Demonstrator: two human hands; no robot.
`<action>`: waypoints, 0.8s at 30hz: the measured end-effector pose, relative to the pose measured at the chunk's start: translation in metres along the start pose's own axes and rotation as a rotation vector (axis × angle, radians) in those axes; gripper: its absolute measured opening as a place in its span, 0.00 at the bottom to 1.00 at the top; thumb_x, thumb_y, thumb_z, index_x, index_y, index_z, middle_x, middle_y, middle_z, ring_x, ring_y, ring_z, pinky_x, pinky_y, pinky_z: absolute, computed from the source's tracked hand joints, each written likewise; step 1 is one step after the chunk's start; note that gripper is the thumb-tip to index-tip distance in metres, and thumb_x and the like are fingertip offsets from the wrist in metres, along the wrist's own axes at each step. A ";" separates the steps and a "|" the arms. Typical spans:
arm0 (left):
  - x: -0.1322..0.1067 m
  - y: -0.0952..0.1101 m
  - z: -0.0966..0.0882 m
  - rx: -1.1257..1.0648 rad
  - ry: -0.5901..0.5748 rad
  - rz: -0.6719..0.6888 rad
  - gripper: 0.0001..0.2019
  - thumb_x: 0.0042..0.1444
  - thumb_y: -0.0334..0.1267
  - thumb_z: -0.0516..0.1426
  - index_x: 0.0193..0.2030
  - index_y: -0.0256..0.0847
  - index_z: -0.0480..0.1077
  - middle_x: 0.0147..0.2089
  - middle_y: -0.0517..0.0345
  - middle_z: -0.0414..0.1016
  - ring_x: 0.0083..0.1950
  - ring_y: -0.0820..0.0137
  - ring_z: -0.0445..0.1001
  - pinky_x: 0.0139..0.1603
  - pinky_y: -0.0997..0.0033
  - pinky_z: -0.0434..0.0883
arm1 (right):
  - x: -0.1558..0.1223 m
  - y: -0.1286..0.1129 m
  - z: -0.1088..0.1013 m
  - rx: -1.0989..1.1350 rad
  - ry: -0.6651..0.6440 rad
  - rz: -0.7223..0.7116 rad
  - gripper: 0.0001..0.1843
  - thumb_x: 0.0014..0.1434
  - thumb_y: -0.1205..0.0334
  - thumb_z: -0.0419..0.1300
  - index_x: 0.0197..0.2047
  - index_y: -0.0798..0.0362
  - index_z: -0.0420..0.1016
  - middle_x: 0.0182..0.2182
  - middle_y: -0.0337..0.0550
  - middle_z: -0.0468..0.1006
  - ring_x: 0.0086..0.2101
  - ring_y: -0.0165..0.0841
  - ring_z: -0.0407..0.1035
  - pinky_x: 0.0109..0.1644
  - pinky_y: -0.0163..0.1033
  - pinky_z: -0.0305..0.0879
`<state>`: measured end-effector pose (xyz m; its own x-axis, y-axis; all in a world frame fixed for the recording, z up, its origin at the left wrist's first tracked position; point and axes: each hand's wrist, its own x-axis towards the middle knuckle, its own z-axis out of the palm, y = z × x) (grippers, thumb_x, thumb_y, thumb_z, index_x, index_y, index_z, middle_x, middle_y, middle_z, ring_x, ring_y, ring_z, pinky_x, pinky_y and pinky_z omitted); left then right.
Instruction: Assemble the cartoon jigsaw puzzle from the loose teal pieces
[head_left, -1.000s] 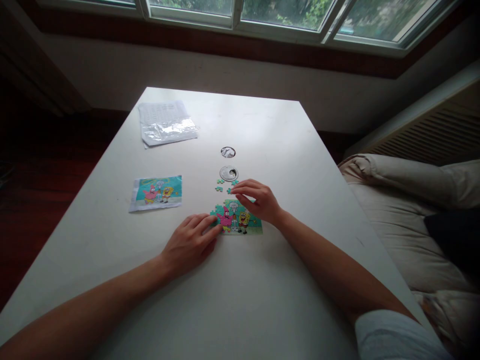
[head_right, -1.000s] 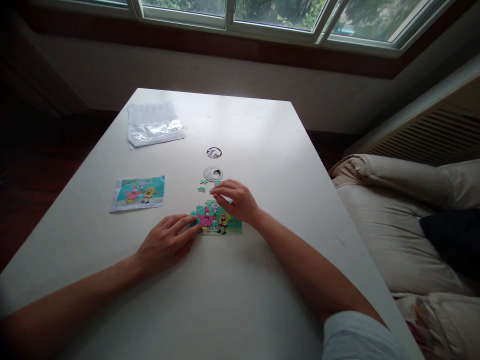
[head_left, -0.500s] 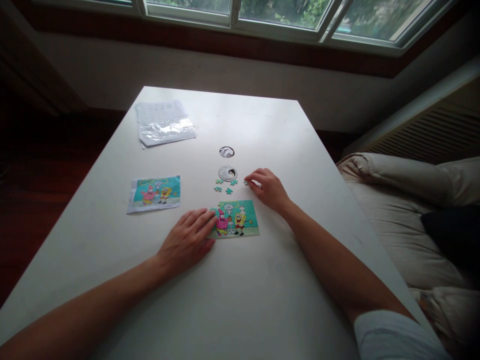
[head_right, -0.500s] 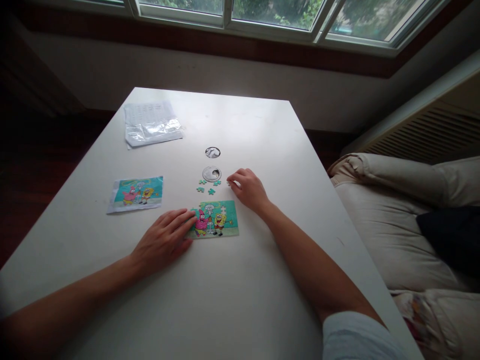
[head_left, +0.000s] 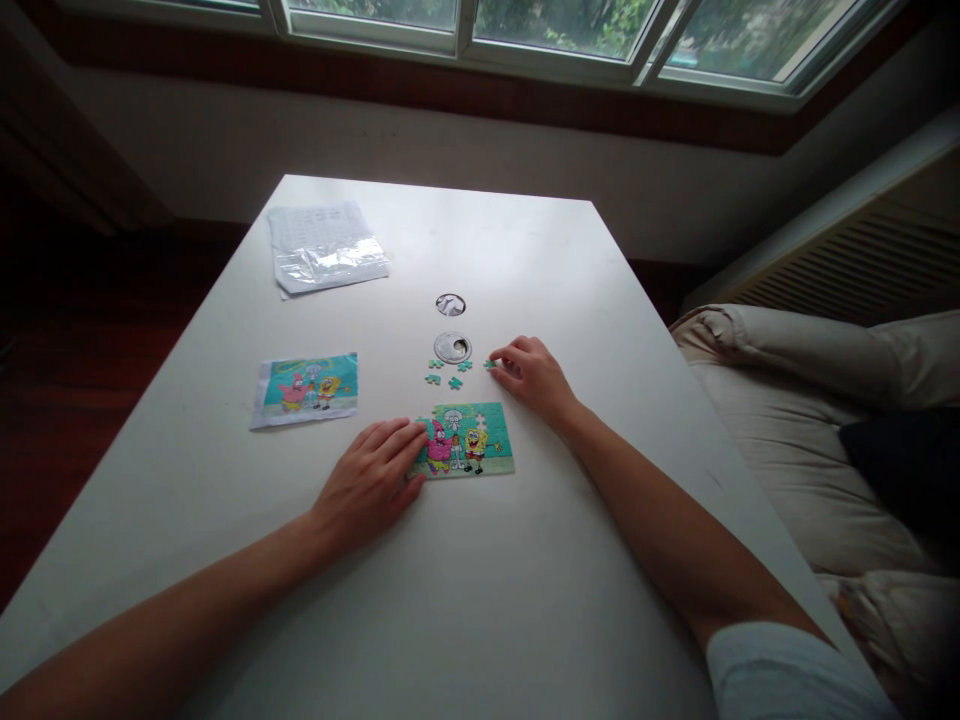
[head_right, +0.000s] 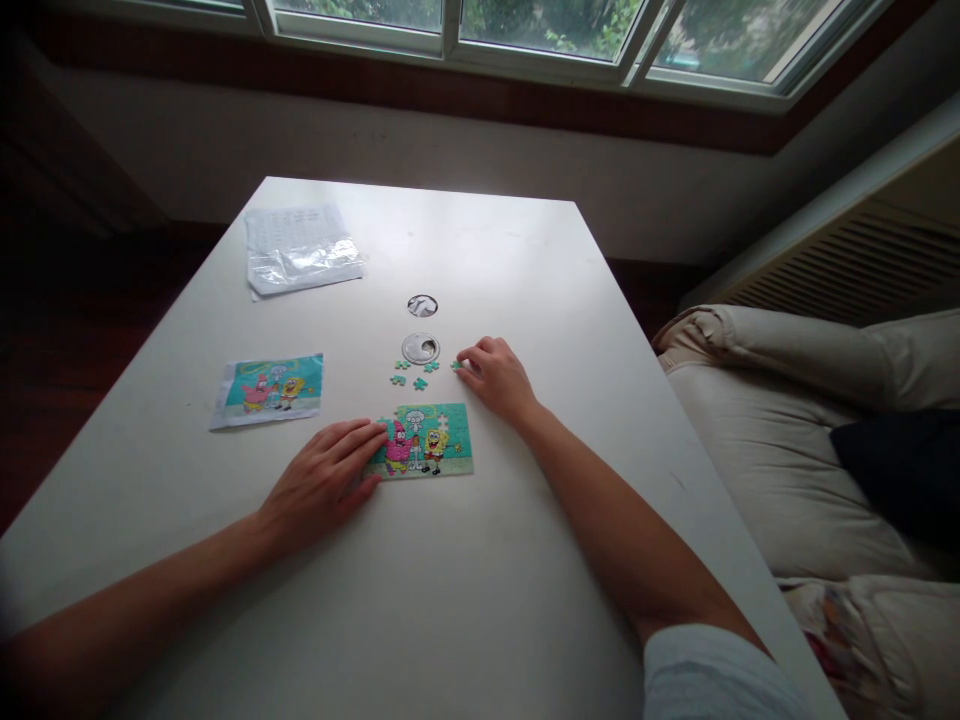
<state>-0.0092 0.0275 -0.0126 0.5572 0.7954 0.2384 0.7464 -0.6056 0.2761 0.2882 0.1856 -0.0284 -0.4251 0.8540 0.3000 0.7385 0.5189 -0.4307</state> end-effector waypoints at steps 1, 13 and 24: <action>0.000 0.000 0.001 -0.006 0.011 -0.003 0.24 0.66 0.38 0.55 0.68 0.40 0.64 0.67 0.47 0.70 0.67 0.54 0.66 0.68 0.47 0.66 | 0.000 -0.001 0.001 -0.010 0.000 -0.005 0.08 0.64 0.57 0.62 0.45 0.47 0.80 0.39 0.46 0.73 0.43 0.41 0.66 0.49 0.48 0.66; 0.001 0.000 0.002 0.062 0.055 -0.083 0.22 0.66 0.39 0.55 0.66 0.38 0.66 0.66 0.47 0.70 0.66 0.55 0.67 0.66 0.49 0.67 | 0.001 -0.011 -0.003 -0.055 -0.144 0.005 0.07 0.62 0.62 0.63 0.44 0.51 0.73 0.43 0.48 0.72 0.45 0.42 0.65 0.52 0.49 0.64; 0.001 0.001 0.001 0.070 0.038 -0.099 0.22 0.66 0.40 0.55 0.66 0.39 0.66 0.66 0.47 0.70 0.66 0.54 0.66 0.66 0.48 0.67 | 0.002 -0.020 -0.015 -0.069 -0.249 -0.055 0.06 0.61 0.66 0.61 0.43 0.50 0.75 0.42 0.49 0.73 0.44 0.42 0.65 0.49 0.47 0.64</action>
<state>-0.0074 0.0278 -0.0131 0.4668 0.8487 0.2486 0.8212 -0.5203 0.2343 0.2803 0.1767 -0.0066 -0.5753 0.8119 0.0991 0.7407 0.5685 -0.3580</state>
